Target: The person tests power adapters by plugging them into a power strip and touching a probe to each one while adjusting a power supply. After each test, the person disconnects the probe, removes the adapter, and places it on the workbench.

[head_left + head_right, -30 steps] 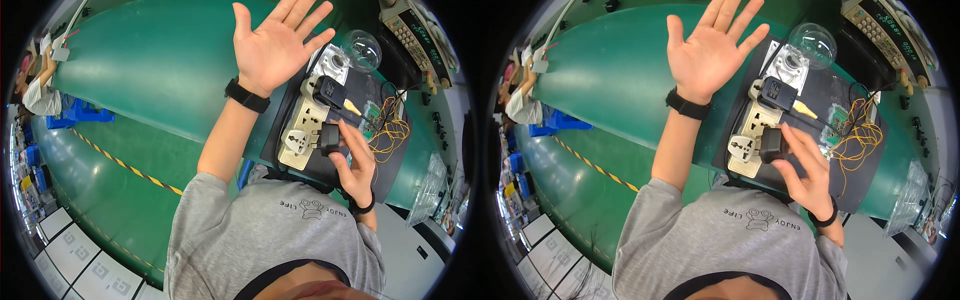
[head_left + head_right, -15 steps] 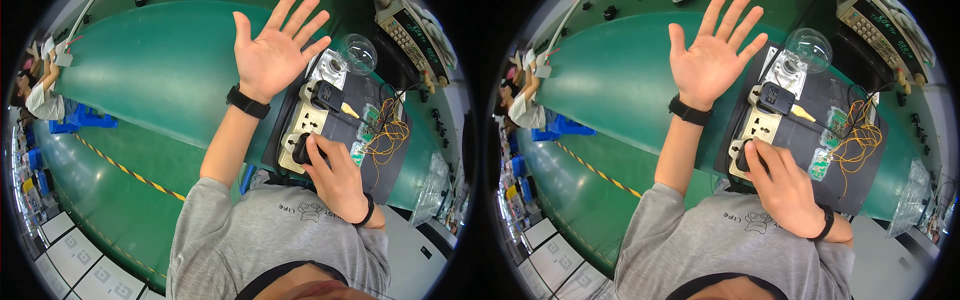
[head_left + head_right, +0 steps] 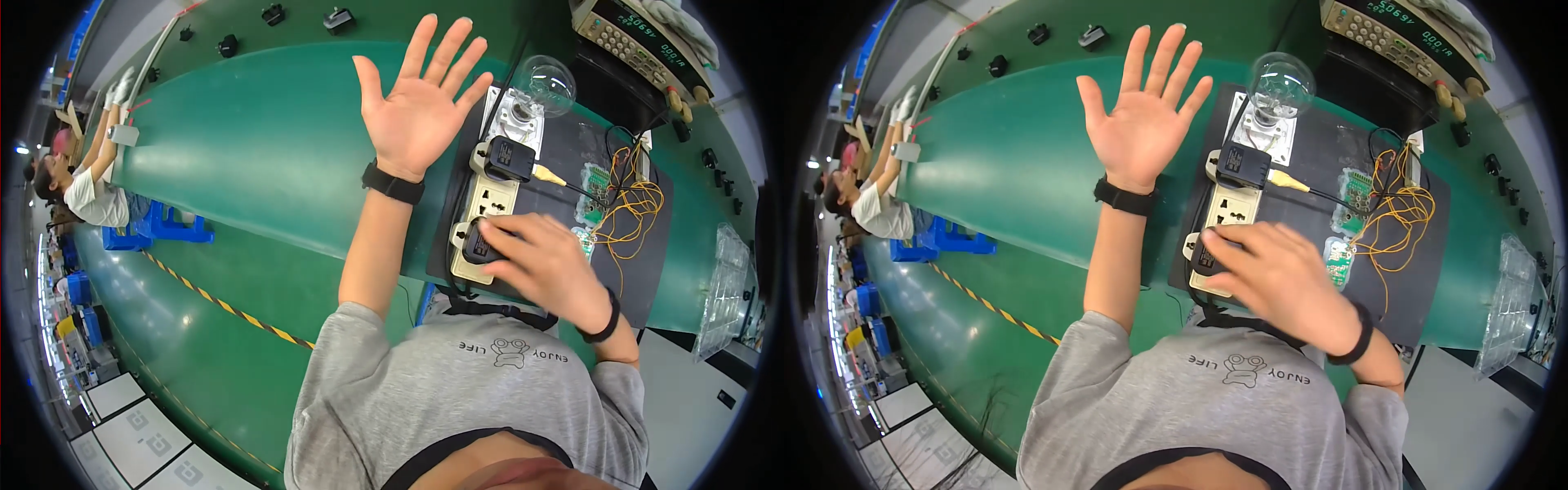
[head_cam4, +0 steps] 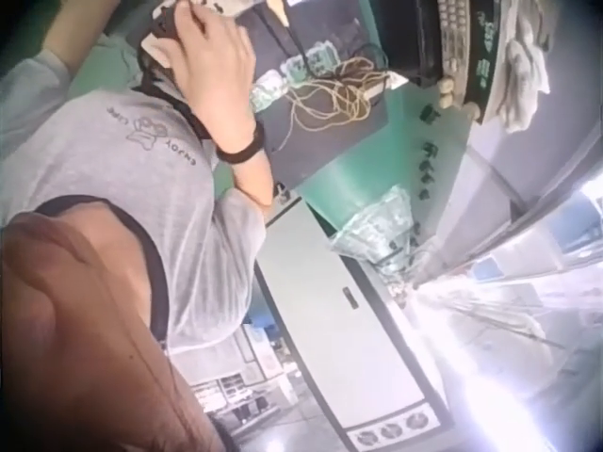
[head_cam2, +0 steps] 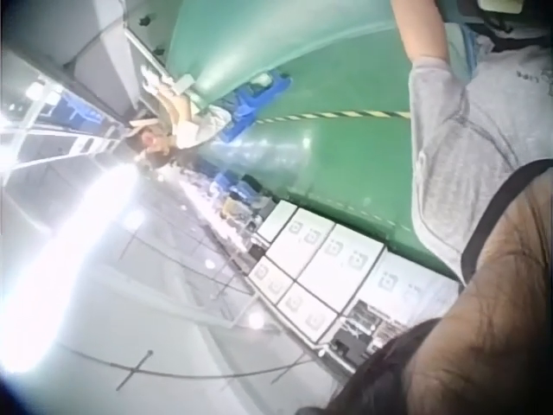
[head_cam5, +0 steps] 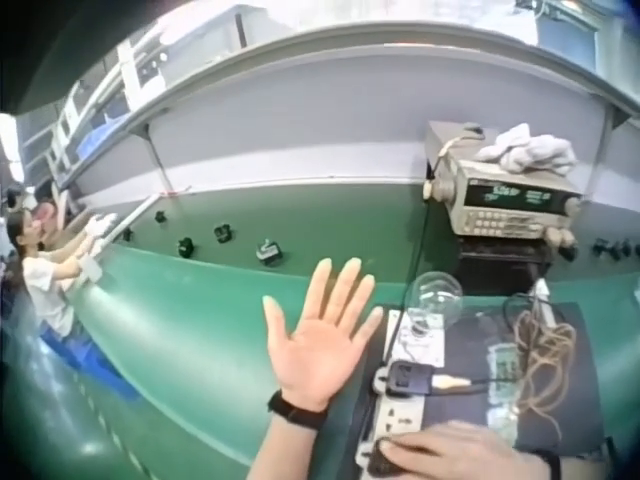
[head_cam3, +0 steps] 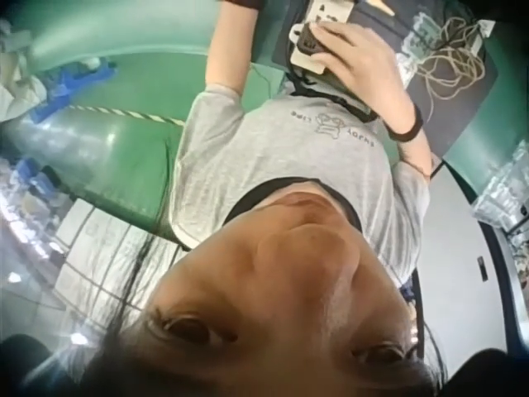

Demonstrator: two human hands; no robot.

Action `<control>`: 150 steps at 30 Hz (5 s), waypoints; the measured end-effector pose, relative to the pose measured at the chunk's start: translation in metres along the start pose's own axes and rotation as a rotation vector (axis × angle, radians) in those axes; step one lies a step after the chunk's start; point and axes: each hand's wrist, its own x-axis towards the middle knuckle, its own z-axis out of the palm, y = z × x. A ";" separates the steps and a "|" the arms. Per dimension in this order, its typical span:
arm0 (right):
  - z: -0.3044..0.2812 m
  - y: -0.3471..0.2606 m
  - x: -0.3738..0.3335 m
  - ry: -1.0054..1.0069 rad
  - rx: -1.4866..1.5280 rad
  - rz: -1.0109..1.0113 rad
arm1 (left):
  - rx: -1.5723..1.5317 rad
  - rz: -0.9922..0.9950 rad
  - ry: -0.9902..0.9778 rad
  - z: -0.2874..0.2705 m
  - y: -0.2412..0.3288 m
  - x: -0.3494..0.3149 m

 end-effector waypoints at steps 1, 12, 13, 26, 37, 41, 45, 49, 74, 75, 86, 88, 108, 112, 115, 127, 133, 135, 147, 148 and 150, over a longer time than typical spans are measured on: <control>-0.006 0.007 -0.003 0.063 -0.027 -0.020 | 0.068 0.004 0.013 0.001 0.001 0.000; -0.027 0.051 -0.018 0.299 -0.153 0.332 | 1.927 -0.418 -0.133 0.026 -0.014 -0.007; -0.026 0.051 -0.021 0.300 -0.216 0.323 | 1.922 -0.423 -0.154 0.027 -0.016 -0.006; -0.001 0.016 -0.066 0.356 -0.071 0.284 | 1.964 -0.343 -0.258 0.022 -0.018 -0.003; 0.014 0.007 -0.067 0.391 -0.108 0.243 | 2.157 0.101 0.441 -0.017 0.009 -0.008; 0.019 0.009 -0.065 0.369 -0.128 0.254 | 2.399 0.111 0.253 -0.034 0.002 -0.010; 0.021 0.009 -0.061 0.365 -0.161 0.228 | 2.414 0.065 0.287 -0.046 -0.002 -0.009; 0.020 0.011 -0.057 0.428 -0.240 0.162 | 2.428 0.150 0.462 -0.060 -0.002 -0.003; -0.157 0.367 -0.095 0.544 -0.316 1.138 | 2.128 0.165 0.483 -0.110 0.011 0.068; -0.161 0.370 -0.087 0.540 -0.316 1.109 | 2.268 0.255 0.436 -0.109 0.010 0.066; -0.167 0.281 -0.095 0.967 -0.166 0.854 | 2.232 0.380 0.514 -0.121 0.019 0.063; -0.163 0.258 -0.108 1.135 0.103 0.488 | 2.230 0.418 0.483 -0.126 0.023 0.067; -0.027 0.048 0.028 0.056 0.053 0.068 | 2.028 0.327 0.450 -0.092 -0.014 0.011; -0.022 0.031 0.038 0.050 -0.180 0.080 | 1.977 0.280 0.497 -0.088 -0.010 0.015; -0.017 0.027 0.041 0.042 -0.311 0.115 | 1.974 0.209 0.532 -0.080 -0.009 0.015; -0.010 0.046 0.031 0.085 -0.353 -0.002 | 1.861 0.239 0.506 -0.058 -0.006 0.011; -0.021 0.034 -0.046 0.053 0.057 0.074 | 1.698 0.170 0.430 0.020 -0.034 -0.048; -0.017 0.025 -0.062 -0.034 0.079 0.130 | 1.808 0.033 0.133 0.030 -0.027 -0.071; -0.011 0.077 -0.018 0.389 0.030 0.196 | 1.911 -0.404 -0.057 0.051 -0.037 -0.096; -0.011 0.077 -0.016 0.392 0.030 0.194 | 1.888 -0.398 -0.061 0.050 -0.037 -0.095; -0.010 0.076 -0.016 0.390 0.014 0.194 | 1.870 -0.404 -0.048 0.050 -0.038 -0.095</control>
